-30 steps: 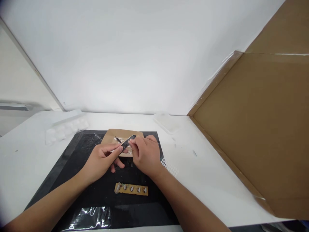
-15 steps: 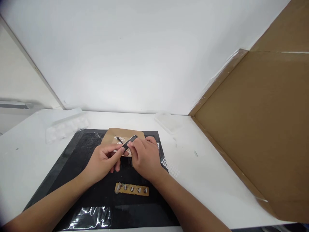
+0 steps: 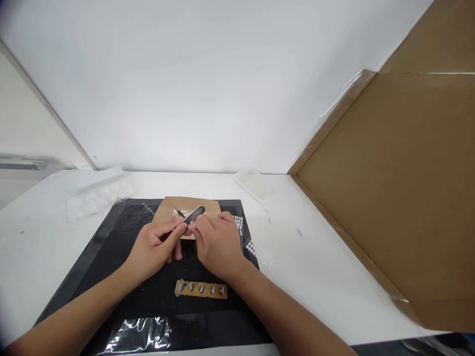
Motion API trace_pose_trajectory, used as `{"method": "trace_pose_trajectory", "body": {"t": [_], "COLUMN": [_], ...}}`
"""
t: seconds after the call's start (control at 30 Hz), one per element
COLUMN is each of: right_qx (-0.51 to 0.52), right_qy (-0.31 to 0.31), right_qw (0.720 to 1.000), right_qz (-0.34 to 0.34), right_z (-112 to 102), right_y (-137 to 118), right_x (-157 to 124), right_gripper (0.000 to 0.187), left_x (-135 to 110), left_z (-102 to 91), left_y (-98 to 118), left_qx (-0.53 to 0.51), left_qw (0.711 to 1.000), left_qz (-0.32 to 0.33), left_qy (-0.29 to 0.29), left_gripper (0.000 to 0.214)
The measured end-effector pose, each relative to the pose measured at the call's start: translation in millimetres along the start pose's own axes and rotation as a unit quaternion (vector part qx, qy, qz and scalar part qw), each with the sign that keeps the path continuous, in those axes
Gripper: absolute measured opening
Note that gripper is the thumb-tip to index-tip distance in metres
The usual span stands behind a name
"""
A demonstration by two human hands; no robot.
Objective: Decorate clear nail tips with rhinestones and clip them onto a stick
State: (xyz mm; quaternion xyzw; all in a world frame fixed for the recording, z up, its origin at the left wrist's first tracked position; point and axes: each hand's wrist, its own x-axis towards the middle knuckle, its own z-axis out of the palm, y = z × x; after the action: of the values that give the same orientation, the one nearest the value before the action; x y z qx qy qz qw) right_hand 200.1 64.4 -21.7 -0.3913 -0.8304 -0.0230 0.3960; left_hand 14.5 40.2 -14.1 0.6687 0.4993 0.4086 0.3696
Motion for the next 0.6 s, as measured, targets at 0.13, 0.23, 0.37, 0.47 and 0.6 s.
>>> {"method": "trace_pose_trajectory", "body": {"t": [0.13, 0.23, 0.37, 0.47, 0.6], "right_qx": [-0.037, -0.045, -0.069, -0.058, -0.072], "right_qy": [0.028, 0.010, 0.046, 0.033, 0.049], "right_qw": [0.999, 0.999, 0.997, 0.998, 0.996], "right_qz": [0.016, -0.016, 0.008, -0.013, -0.026], "right_z": [2.8, 3.6, 4.3, 4.4, 3.6], "right_y": [0.9, 2.1, 5.0, 6.5, 6.6], "right_x": [-0.2, -0.1, 2.3, 3.0, 2.5], "right_gripper": [0.022, 0.025, 0.024, 0.024, 0.022], "left_x": [-0.5, -0.3, 1.2, 0.6, -1.4], "left_z": [-2.8, -3.0, -2.6, -2.9, -3.2], "left_y": [0.8, 0.9, 2.1, 4.2, 6.5], "left_qx": [0.033, 0.034, 0.028, 0.023, 0.006], "left_qw": [0.999, 0.999, 0.999, 0.999, 0.999], "left_qz": [0.026, 0.039, 0.032, 0.027, 0.030], "left_qy": [0.018, 0.016, 0.023, 0.022, 0.012], "left_gripper": [0.036, 0.036, 0.035, 0.036, 0.037]}}
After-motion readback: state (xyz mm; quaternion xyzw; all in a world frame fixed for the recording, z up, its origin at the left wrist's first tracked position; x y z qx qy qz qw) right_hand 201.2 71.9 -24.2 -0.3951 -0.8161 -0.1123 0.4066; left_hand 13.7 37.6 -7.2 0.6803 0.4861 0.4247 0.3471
